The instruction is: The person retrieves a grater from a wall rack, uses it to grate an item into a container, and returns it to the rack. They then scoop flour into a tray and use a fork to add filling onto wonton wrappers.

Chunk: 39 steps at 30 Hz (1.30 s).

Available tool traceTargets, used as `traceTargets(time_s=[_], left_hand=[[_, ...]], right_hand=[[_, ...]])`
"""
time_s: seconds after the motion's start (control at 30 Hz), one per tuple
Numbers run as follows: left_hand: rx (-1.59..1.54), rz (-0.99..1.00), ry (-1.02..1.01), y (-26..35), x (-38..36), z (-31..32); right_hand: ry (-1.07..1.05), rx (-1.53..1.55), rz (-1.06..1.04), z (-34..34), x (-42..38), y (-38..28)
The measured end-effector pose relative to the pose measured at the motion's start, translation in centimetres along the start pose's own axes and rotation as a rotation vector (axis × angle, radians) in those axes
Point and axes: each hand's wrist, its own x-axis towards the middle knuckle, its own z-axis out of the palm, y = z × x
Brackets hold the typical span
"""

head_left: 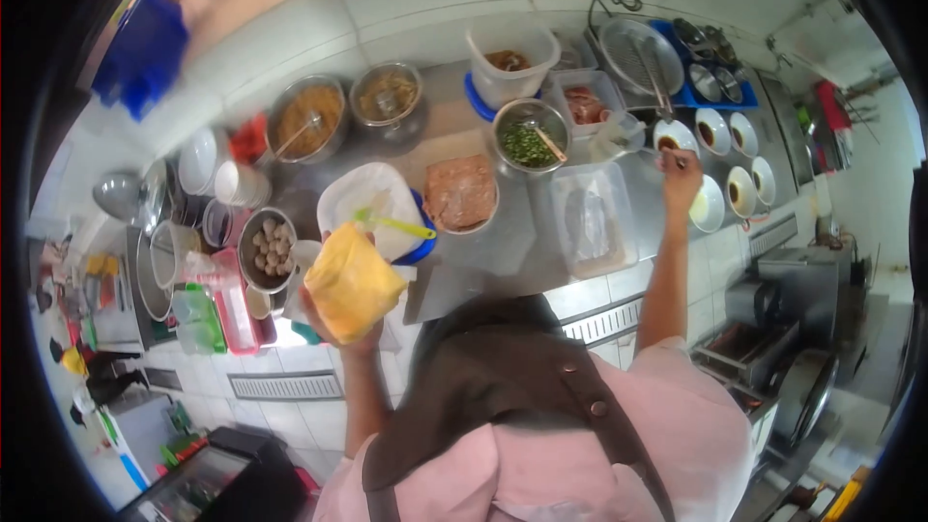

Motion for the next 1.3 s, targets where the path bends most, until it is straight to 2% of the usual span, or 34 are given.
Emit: traceTargets(time_s=[0.1, 0.17, 0.2, 0.27, 0.4, 0.47, 0.5, 0.53, 0.6, 0.67, 0.7, 0.73, 0.77, 0.83, 0.87, 0.93, 1.07, 1.3], left_hand=[[0.075, 0.020, 0.009, 1.3, -0.2, 0.0], [0.113, 0.011, 0.022, 1.6, -0.2, -0.1], [0.113, 0.012, 0.023, 1.5, -0.3, 0.1], [0.073, 0.005, 0.040, 1.0, -0.5, 0.5], [0.041, -0.064, 0.066, -0.2, -1.3, 0.3], [0.065, -0.125, 0.056, -1.0, -1.9, -0.2], [0.068, -0.153, 0.093, -1.2, -2.3, -0.6], [0.064, -0.146, 0.098, -1.3, -2.5, -1.4], [0.103, -0.262, 0.083, -1.7, -3.1, -3.2], [0.101, -0.295, 0.072, -2.1, -3.6, -5.5], [0.111, -0.339, 0.095, -2.1, -3.7, -7.7], [0.119, -0.382, 0.119, -2.2, -3.9, -8.8], [0.129, -0.422, 0.152, -2.6, -3.8, -8.2], [0.142, -0.420, 0.176, -3.1, -3.9, -10.6], [0.159, -0.423, 0.198, -3.3, -4.1, -11.8], [0.078, -0.424, 0.221, -4.0, -4.2, -12.5], [-0.002, -0.388, 0.300, -5.7, -4.1, -15.5], [0.115, -0.396, 0.309, -8.5, -2.1, -17.6]], right_hand=[[-0.044, -0.017, 0.080, -2.1, 0.6, -0.2], [-0.206, -0.025, 0.350, -3.3, 1.4, 0.0], [-0.208, -0.025, 0.350, -3.4, 1.1, -1.5], [-0.349, 0.248, 0.773, -4.2, -0.1, -4.4], [-0.423, 0.373, 0.835, -5.8, -2.6, -3.8], [-0.599, 0.281, 0.712, -7.2, -3.4, -2.1], [-0.582, 0.109, 0.667, -6.6, -4.5, -3.4], [-0.591, 0.105, 0.666, -5.6, -5.3, -4.0], [-0.791, -0.056, 0.512, -3.4, -7.2, -5.2], [-0.993, -0.059, 0.232, 1.1, -10.4, -5.4], [-1.082, 0.088, 0.246, 3.3, -12.6, -5.3], [-1.205, 0.019, 0.278, 5.6, -14.0, -7.9], [-1.284, -0.123, 0.131, 7.1, -15.6, -8.7], [-1.317, -0.058, -0.079, 9.3, -18.3, -9.8], [-1.327, -0.061, -0.079, 9.9, -19.2, -10.4], [-1.298, -0.237, -0.242, 10.7, -20.5, -11.4], [-1.280, -0.450, -0.326, 11.8, -20.5, -13.7], [-1.190, -0.738, -0.597, 15.5, -19.8, -17.5]])
